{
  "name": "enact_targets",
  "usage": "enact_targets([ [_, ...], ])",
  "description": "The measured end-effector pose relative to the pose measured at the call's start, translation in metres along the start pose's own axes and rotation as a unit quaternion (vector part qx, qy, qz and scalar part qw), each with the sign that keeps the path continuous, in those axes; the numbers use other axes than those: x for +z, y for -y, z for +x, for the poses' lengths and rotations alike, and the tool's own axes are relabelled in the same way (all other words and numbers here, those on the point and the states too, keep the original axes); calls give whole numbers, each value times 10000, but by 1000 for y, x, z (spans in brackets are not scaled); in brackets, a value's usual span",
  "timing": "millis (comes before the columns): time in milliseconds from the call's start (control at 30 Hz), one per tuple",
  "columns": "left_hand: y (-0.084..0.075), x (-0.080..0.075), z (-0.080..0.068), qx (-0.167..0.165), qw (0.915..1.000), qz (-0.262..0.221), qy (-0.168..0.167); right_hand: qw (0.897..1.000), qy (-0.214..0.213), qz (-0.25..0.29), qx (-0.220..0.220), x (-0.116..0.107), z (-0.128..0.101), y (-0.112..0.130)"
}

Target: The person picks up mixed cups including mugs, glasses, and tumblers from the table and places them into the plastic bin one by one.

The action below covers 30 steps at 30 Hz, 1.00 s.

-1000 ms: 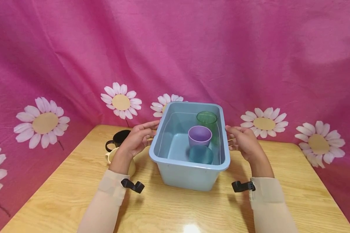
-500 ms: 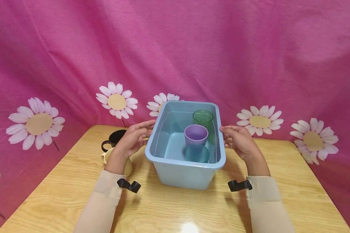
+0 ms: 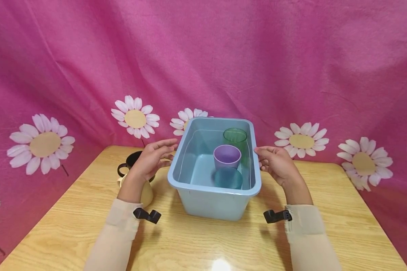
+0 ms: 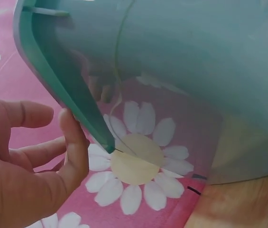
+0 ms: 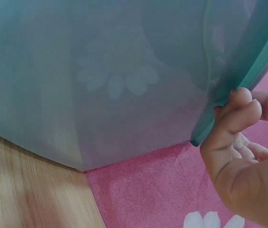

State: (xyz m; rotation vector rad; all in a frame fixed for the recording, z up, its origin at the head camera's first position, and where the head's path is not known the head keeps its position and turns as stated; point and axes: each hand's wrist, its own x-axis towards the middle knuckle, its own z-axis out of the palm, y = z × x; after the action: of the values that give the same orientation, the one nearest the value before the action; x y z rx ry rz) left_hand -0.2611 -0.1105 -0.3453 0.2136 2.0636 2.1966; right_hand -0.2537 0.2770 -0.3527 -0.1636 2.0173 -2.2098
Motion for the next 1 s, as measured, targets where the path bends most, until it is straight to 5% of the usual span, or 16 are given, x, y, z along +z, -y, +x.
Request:
enact_targets([
  [300, -11, 5, 0, 171, 9932, 1145, -101, 10000, 24, -38, -18, -2, 0, 4],
  [533, -24, 0, -9, 466, 9688, 2415, 308, 9999, 94, 21, -46, -1, -1, 1],
  [633, -28, -5, -13, 742, 9449, 3156, 445, 9999, 78, 33, -61, 0, -1, 1],
  [833, -27, -18, -20, 1393, 8716, 4675, 492, 10000, 11, -54, -9, 0, -1, 1],
  [1000, -19, -26, -32, 1510, 8235, 5446, 491, 10000, -6, -77, -18, 0, 0, 0],
])
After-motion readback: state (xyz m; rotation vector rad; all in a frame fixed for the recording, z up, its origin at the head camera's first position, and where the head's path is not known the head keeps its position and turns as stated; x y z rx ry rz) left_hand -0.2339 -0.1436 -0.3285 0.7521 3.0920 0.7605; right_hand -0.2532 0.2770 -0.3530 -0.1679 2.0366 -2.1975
